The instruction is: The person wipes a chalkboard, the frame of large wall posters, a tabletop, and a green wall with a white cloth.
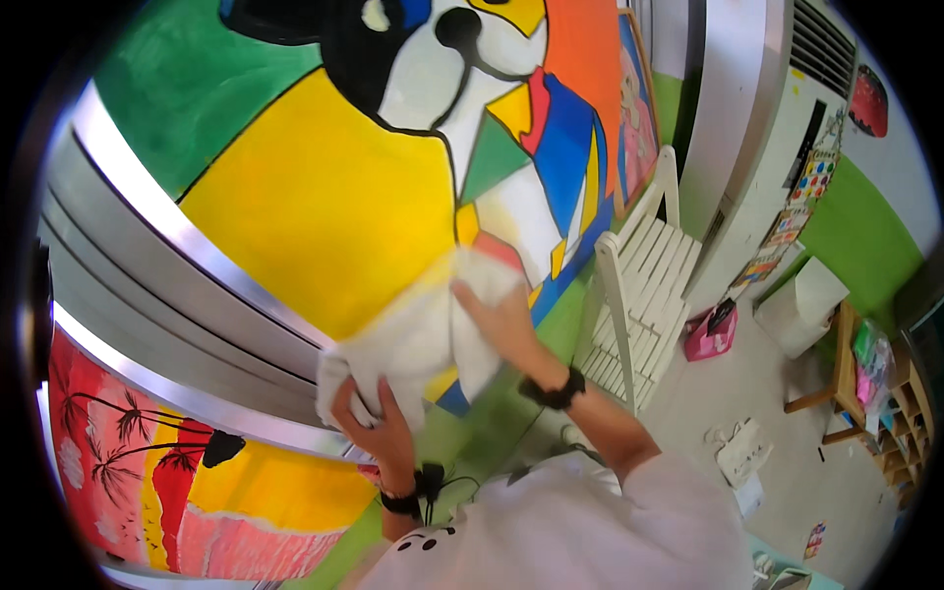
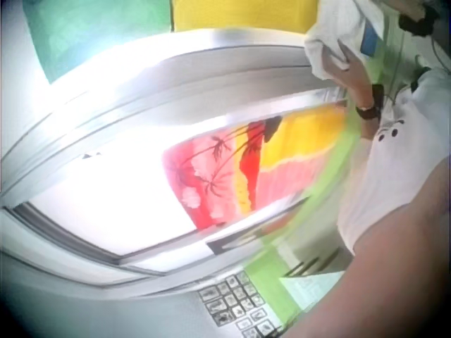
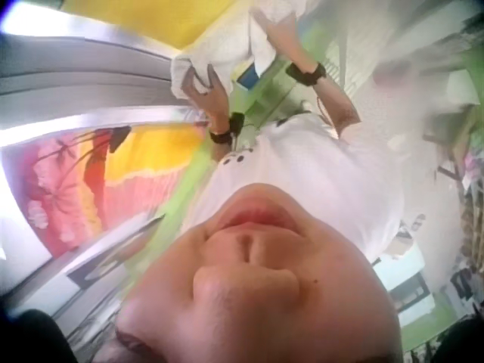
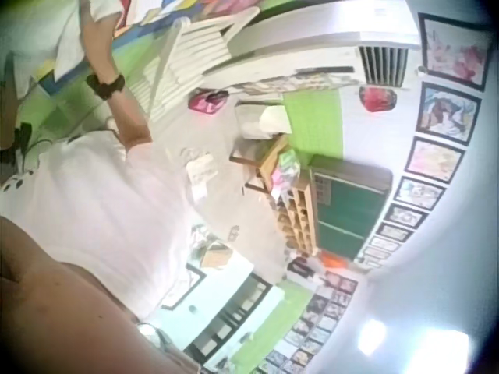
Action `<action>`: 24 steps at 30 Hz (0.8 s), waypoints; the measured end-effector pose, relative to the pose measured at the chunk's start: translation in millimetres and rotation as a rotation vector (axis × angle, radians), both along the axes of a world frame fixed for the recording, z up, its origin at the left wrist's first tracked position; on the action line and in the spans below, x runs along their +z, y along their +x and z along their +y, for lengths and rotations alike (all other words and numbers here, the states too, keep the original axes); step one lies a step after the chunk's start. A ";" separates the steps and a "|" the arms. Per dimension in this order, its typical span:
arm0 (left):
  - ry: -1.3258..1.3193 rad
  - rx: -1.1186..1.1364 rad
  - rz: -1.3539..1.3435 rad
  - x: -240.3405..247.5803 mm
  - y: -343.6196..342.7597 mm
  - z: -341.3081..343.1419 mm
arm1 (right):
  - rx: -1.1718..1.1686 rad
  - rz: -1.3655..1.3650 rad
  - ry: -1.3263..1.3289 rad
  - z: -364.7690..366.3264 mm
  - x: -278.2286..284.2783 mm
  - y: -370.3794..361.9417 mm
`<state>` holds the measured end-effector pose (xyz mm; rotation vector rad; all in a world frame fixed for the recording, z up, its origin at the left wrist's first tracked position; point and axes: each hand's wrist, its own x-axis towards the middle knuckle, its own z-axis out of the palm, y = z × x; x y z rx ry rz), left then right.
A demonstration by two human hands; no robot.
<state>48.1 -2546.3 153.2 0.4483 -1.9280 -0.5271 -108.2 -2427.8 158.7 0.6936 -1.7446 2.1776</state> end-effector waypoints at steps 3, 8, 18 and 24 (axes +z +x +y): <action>-0.088 0.049 0.136 37.1 -30.2 1.0 | 0.066 -0.009 0.061 -7.3 45.7 -29.1; -0.133 0.136 0.166 15.3 -63.7 -5.0 | 0.110 0.009 0.201 -5.1 33.7 -56.4; 0.052 -0.035 -0.471 -91.6 19.6 -2.5 | 0.292 0.105 0.437 17.2 -140.9 -11.0; -0.018 0.018 -0.427 -38.4 26.0 9.0 | 0.422 0.058 0.217 20.5 -62.0 -8.1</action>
